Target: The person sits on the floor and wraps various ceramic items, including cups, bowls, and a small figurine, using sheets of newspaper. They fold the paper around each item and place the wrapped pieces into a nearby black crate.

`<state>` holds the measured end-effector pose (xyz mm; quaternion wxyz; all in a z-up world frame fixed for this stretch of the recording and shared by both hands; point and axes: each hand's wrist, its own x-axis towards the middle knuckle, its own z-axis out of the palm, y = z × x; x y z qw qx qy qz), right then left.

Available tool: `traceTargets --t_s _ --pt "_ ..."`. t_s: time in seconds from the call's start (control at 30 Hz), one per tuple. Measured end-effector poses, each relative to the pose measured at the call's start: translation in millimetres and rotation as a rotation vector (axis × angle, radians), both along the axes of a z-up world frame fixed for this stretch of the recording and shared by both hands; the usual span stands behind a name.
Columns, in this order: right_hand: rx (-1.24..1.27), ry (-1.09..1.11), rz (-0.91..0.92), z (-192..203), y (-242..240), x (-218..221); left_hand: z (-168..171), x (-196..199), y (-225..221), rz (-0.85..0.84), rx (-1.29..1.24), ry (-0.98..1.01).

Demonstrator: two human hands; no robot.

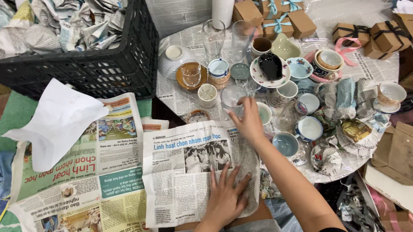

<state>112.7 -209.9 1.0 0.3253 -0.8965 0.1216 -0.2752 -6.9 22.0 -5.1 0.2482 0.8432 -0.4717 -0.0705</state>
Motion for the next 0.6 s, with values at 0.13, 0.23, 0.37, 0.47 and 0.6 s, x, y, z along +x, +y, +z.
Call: traceTargets --t_s 0.13,0.23,0.37,0.47,0.6 --pt "-0.066 0.023 -0.067 14 11 -6 -3 -8 -6 -0.013 -0.026 0.001" --pt "-0.124 0.024 -0.055 17 12 -8 -10 -10 -9 -0.014 -0.03 -0.075" --pt "-0.003 -0.08 0.035 5 -6 -39 -15 -10 -10 0.015 0.036 -0.041" --pt "0.01 -0.055 -0.23 -8 -38 -104 -15 -7 -12 0.014 0.102 0.042" --pt "-0.123 0.186 -0.29 -34 -49 -172 -17 -12 -16 0.041 0.012 -0.005"
